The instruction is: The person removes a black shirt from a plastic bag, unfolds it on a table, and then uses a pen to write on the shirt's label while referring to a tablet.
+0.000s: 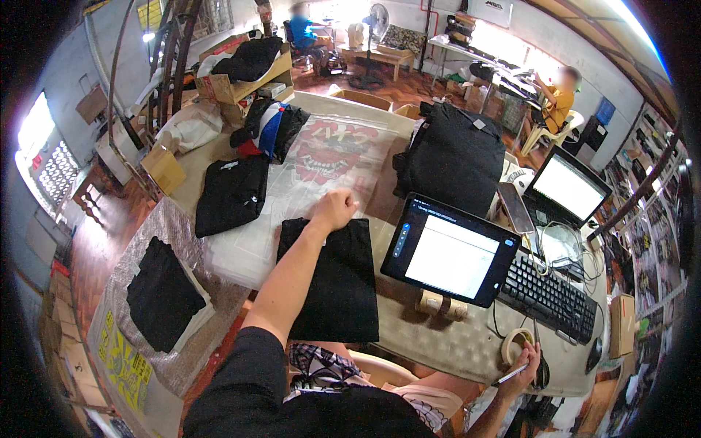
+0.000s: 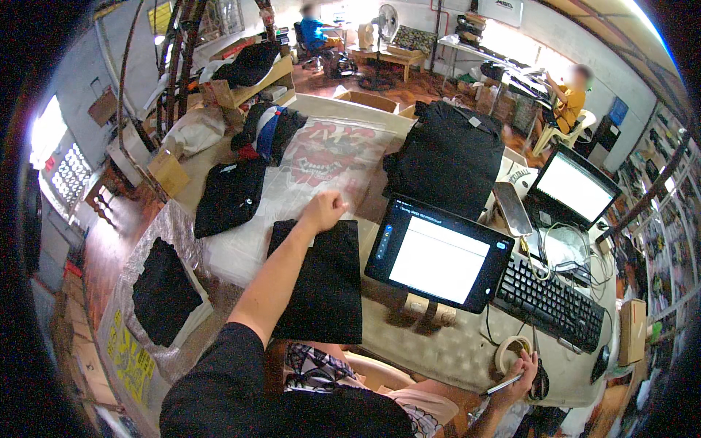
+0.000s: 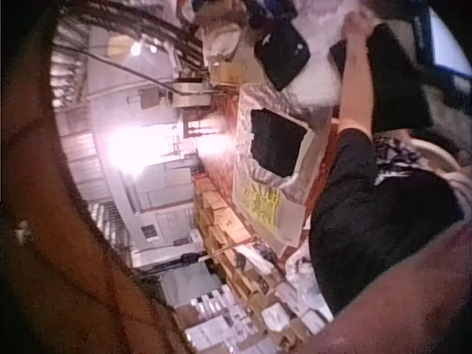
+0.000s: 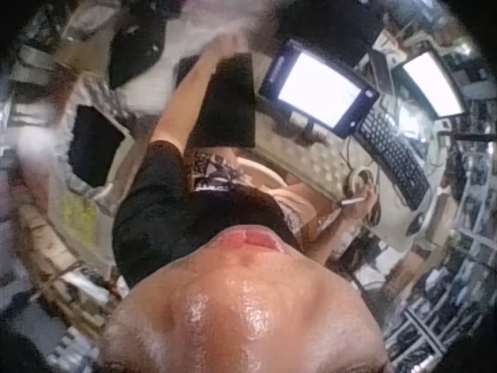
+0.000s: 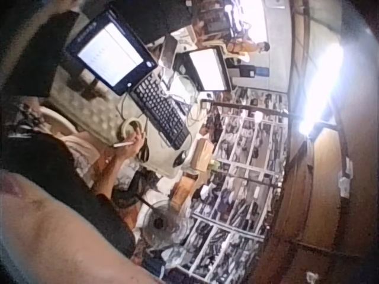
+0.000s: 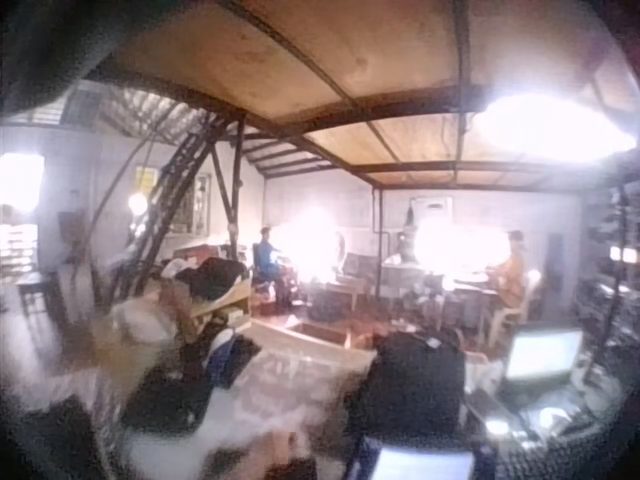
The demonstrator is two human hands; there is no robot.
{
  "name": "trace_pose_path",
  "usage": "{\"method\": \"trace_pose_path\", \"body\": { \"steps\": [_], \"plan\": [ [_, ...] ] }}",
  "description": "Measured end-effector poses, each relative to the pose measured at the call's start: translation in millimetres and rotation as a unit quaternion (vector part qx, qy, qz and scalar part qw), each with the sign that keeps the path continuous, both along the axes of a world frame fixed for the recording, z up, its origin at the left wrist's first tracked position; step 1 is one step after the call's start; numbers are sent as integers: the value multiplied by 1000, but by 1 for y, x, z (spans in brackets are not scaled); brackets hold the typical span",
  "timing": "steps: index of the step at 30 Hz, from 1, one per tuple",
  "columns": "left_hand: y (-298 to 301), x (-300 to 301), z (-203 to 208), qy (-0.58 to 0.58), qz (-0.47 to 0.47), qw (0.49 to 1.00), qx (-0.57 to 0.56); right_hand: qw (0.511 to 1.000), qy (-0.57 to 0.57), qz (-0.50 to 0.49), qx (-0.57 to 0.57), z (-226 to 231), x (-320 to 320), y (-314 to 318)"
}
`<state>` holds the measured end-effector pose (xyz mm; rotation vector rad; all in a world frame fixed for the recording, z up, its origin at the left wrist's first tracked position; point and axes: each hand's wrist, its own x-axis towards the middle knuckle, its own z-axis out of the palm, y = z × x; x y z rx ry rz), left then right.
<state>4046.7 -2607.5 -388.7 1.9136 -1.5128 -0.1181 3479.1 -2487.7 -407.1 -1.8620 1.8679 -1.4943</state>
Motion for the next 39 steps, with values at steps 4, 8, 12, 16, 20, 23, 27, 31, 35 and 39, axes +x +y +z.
{"method": "trace_pose_path", "body": {
  "steps": [4, 8, 12, 16, 20, 23, 27, 31, 35, 39],
  "plan": [
    [-6, 47, 68, 278, -99, 942, -163, 1000, -1, 28, -10, -9, -4, -6],
    [102, 42, 225, 260, -153, 871, -387, 999, -21, 26, 6, -9, -12, 0],
    [321, -28, 306, 113, -461, 716, -512, 998, -29, 52, 1, -3, 4, -3],
    [345, -43, 276, -45, -511, 745, -426, 1000, -12, 3, -6, 3, -10, 6],
    [194, -32, 218, 98, -369, 807, -451, 999, 1, 40, -9, -4, -2, -2],
    [93, -32, 256, 215, -231, 934, -167, 1000, -5, 27, -13, -6, -7, -1],
    [-2, 2, 267, 220, -77, 962, -142, 999, -50, 9, -4, 1, 5, 0],
    [-46, 21, 292, 138, -27, 986, -85, 1000, -12, -5, 21, 10, 9, 4],
    [-77, 36, 291, 66, 24, 993, -93, 1000, 5, -6, 28, 6, 4, 4],
    [-84, 34, 272, 4, 33, 993, -117, 999, -8, -11, 36, 12, 9, 5]
  ]
}}
